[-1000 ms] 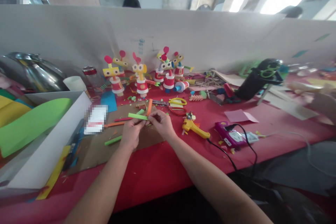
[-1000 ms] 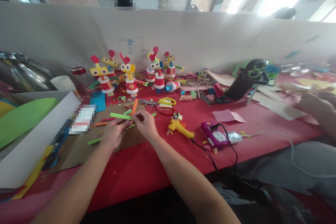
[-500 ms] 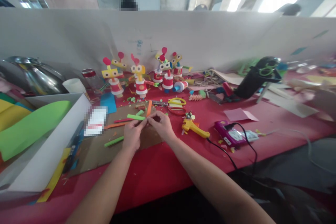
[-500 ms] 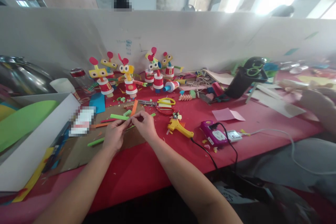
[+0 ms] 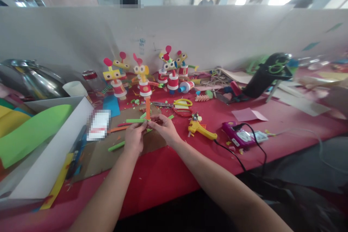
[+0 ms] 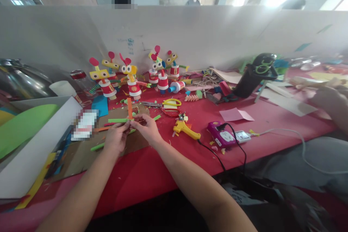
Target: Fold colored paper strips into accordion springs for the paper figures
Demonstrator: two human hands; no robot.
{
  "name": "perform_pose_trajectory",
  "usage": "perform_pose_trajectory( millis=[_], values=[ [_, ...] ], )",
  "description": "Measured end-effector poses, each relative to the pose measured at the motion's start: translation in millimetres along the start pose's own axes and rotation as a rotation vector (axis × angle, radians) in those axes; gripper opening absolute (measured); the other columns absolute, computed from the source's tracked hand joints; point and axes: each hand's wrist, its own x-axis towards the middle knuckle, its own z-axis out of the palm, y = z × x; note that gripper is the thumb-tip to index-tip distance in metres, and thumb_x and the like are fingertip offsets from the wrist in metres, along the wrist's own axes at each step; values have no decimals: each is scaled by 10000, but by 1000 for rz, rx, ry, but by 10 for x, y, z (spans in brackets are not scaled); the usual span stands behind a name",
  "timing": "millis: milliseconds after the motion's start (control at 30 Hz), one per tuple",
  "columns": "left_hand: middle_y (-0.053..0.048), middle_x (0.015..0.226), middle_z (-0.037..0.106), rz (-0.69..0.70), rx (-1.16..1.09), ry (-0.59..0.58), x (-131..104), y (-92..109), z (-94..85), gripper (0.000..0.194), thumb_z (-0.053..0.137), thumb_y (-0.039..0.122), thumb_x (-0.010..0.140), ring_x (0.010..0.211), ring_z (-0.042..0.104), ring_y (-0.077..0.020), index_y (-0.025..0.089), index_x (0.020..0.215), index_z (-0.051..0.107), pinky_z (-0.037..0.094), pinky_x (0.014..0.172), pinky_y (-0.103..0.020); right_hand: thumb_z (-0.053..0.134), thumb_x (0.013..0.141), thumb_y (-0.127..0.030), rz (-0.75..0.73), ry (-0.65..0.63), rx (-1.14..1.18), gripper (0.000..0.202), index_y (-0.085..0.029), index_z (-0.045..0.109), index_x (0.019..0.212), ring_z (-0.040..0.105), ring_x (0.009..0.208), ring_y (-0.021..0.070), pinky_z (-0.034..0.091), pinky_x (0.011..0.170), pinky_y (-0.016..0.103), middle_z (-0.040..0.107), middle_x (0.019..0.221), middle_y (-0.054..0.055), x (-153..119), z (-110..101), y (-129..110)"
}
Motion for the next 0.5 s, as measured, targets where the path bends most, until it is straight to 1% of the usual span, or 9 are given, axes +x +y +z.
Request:
perform_pose_trajectory(
  millis=[100,233,300,367,433,500],
  values=[
    [-2,581,661,50,11,-2,9,-2,-6,295,833,220,461,549,573,-113,145,712,698,376,549,-235,742,653,-378,-44,-11,-93,326,-184,651,899,636,707,158,514,682,283,663,779,24,-11,6,-3],
    [27,580,650,99,19,-19,7,25,2,388,829,203,461,521,560,-102,174,821,687,377,552,-228,721,679,-379,-114,11,-238,280,-193,688,886,646,733,187,514,687,303,691,783,38,-7,-11,17],
    [40,568,635,105,11,-17,8,27,0,386,828,185,449,512,548,-96,181,804,675,383,560,-226,722,676,-369,-147,41,-310,228,-200,698,826,643,718,191,508,672,303,693,762,31,-4,-21,34],
    [53,547,609,116,8,-20,9,17,-4,337,823,173,447,509,535,-90,179,736,650,387,568,-225,730,660,-360,-162,70,-342,191,-201,696,761,640,706,195,501,656,302,692,743,25,-2,-26,48],
    [58,531,587,126,13,-24,4,3,-5,296,820,170,448,508,526,-88,172,655,608,384,564,-224,746,632,-356,-143,82,-314,190,-195,688,714,638,692,196,496,647,303,689,720,21,-1,-25,53],
    [55,531,582,128,13,-25,-4,-6,0,297,821,172,447,512,526,-88,167,608,572,384,560,-224,767,597,-356,-92,82,-234,213,-185,678,686,634,668,189,496,644,302,682,693,18,-2,-18,46]
  ],
)
